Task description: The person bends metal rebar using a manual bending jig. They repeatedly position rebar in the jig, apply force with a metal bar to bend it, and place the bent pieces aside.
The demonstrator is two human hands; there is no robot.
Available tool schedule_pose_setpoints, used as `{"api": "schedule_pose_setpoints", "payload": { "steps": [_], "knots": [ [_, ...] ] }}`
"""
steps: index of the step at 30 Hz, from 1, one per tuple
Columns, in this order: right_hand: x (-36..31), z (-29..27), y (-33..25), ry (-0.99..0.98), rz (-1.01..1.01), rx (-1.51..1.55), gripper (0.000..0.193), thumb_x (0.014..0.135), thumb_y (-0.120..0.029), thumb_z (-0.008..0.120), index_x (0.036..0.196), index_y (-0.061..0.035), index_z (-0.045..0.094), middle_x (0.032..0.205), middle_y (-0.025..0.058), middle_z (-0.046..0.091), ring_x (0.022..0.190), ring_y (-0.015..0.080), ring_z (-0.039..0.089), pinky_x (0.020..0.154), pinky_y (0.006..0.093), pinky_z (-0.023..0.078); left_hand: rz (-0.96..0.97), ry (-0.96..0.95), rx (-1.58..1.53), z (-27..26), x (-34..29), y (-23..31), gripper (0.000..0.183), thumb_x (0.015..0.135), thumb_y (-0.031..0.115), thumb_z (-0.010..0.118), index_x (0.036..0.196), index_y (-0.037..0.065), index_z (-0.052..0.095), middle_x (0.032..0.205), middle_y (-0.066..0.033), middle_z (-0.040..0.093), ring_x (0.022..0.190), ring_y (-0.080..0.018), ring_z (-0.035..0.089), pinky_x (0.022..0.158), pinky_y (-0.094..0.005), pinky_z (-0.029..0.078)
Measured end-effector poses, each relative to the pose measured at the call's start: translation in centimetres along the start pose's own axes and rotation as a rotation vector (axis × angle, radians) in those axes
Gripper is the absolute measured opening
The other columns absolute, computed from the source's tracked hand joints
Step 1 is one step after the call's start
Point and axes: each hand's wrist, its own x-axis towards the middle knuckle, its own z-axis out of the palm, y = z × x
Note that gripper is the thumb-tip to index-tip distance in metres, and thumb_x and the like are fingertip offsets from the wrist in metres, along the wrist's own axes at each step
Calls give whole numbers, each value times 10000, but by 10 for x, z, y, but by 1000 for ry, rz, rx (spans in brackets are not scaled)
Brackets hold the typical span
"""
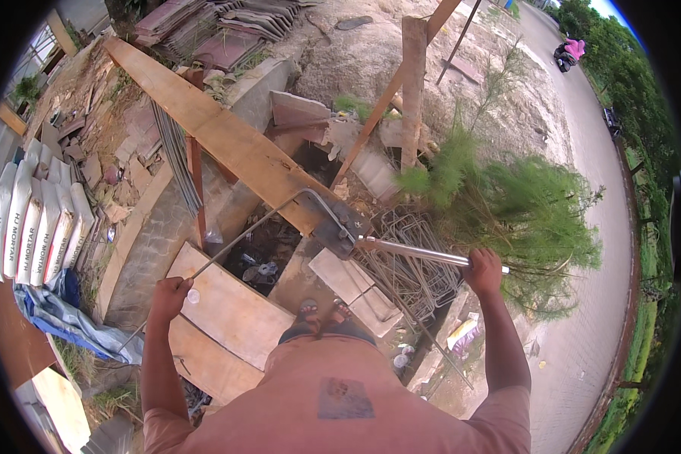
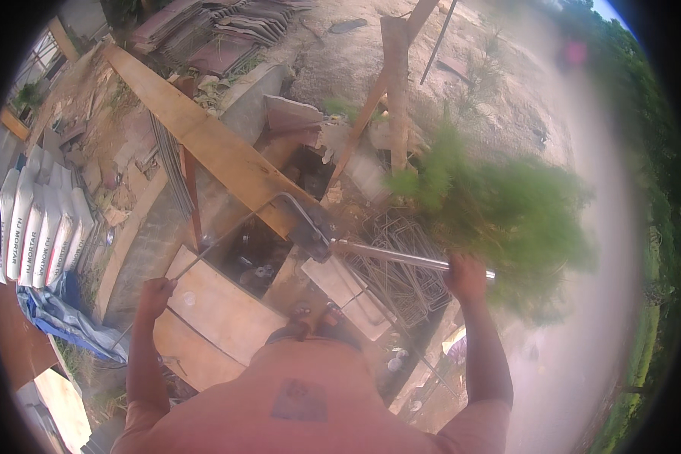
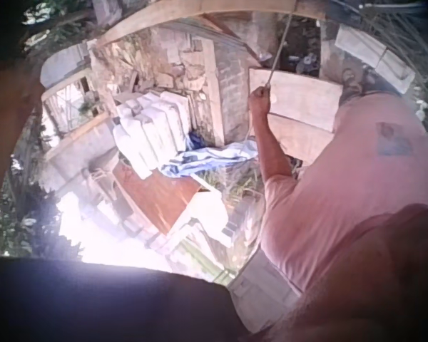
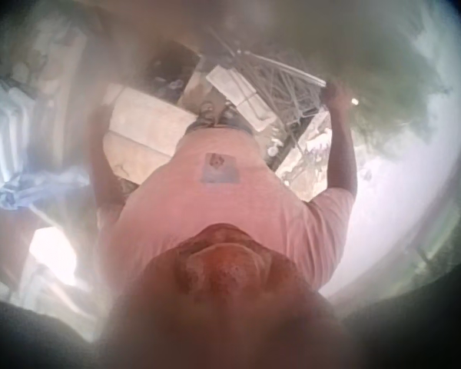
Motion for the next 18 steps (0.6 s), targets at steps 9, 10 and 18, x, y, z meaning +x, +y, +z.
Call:
{"api": "schedule_pose_setpoints", "payload": {
  "steps": [9,10,18],
  "knots": [
    [108,25,18,75,-236,-35,186,753,-186,685,746,-109,515,769,66,491,834,294,502,733,424,379,-101,-40,-44,-2,-1,4,450,885,370,611,658,-18,609,549,-116,547,521,-184,518,525,-375,405],
    [120,26,18,61,-264,-38,184,748,-180,688,750,-112,517,775,64,491,847,290,501,739,421,378,-87,-43,-42,-3,-2,6,449,886,370,613,659,-18,610,548,-108,545,522,-175,515,523,-368,406],
    [166,46,18,-6,-380,81,168,690,-129,713,802,-147,590,803,48,512,907,270,500,784,404,379,-119,-16,-54,3,-2,4,438,887,368,619,665,-9,623,547,-94,551,526,-163,518,529,-341,421]
  ]
}}
